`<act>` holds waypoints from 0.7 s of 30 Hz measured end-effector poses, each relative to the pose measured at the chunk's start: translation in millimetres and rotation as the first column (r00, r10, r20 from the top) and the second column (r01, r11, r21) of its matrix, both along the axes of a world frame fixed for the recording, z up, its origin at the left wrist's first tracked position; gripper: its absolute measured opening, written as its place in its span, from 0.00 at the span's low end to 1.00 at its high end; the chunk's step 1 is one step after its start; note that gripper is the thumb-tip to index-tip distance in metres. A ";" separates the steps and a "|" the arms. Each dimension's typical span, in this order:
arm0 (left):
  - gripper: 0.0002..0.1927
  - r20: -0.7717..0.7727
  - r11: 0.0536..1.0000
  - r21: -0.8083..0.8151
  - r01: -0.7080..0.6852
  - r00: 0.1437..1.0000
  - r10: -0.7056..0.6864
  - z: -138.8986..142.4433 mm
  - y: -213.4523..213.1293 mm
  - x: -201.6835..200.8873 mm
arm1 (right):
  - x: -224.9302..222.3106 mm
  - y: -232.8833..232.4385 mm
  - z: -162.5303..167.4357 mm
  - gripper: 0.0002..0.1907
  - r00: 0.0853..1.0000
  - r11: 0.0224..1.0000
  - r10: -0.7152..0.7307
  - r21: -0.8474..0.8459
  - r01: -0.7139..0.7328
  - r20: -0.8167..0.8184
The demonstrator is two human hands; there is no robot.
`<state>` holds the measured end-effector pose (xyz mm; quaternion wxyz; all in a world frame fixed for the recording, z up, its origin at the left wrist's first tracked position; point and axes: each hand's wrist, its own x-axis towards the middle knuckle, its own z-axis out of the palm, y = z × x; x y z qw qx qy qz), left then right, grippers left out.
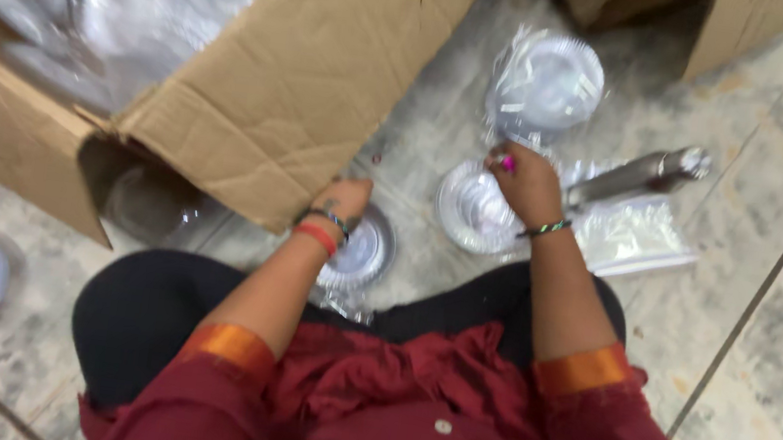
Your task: The person sits on the floor and repeatedly picks up clear plastic plates, marks them with a pink marker, and places them back into a pile. The person handles the plates one at a time, rotating them to mark different areas before stacking them.
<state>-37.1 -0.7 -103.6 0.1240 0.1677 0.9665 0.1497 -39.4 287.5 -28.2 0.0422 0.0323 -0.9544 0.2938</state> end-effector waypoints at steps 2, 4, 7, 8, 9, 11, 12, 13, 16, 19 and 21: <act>0.08 -0.015 0.999 0.054 0.007 1.000 -0.006 6.8 3.9 4.3 | 0.9 -6.2 3.7 0.14 1.000 1.000 0.018 0.007 -0.018 -0.010; 0.06 -0.014 0.990 0.143 0.021 1.000 -0.019 12.5 6.2 9.3 | 1.7 -9.9 5.3 0.14 0.999 0.999 0.049 0.020 -0.048 -0.008; 0.04 -0.077 0.968 0.225 0.107 0.993 -0.092 15.8 10.2 14.8 | 3.2 -10.7 5.3 0.13 0.995 0.995 0.095 0.033 -0.095 -0.003; 0.04 -0.108 0.959 0.243 0.146 0.986 -0.123 15.0 12.0 17.4 | 4.7 -10.9 4.3 0.13 0.995 0.995 0.100 0.021 -0.100 0.004; 0.04 -0.110 0.958 0.238 0.159 0.985 -0.136 13.6 13.9 19.4 | 6.2 -11.5 3.1 0.13 0.994 0.994 0.106 0.009 -0.106 0.012; 0.05 -0.106 0.956 0.230 0.182 0.981 -0.162 8.7 18.2 23.8 | 9.0 -14.1 0.8 0.14 0.991 0.991 0.129 -0.037 -0.128 0.023; 0.05 -0.147 0.953 0.210 0.217 0.971 -0.188 5.5 20.6 26.7 | 10.9 -17.2 -0.9 0.14 0.989 0.988 0.142 -0.061 -0.140 0.030; 0.05 -0.191 0.950 0.188 0.250 0.958 -0.214 2.0 22.6 28.3 | 12.7 -21.7 -3.3 0.15 0.984 0.982 0.174 -0.086 -0.170 0.044; 0.07 -0.245 0.948 0.129 0.292 0.935 -0.255 -7.5 26.3 29.8 | 19.9 -37.9 -12.3 0.18 0.949 0.949 0.297 -0.142 -0.281 0.103; 0.07 -0.247 0.953 0.184 0.242 0.949 -0.193 -10.7 27.9 29.8 | 29.1 -53.4 -23.1 0.24 0.872 0.893 0.449 -0.133 -0.430 0.194; 0.07 -0.243 0.951 0.246 0.185 0.962 -0.124 -4.5 28.8 31.1 | 30.3 -58.6 -26.5 0.26 0.814 0.847 0.527 -0.078 -0.525 0.243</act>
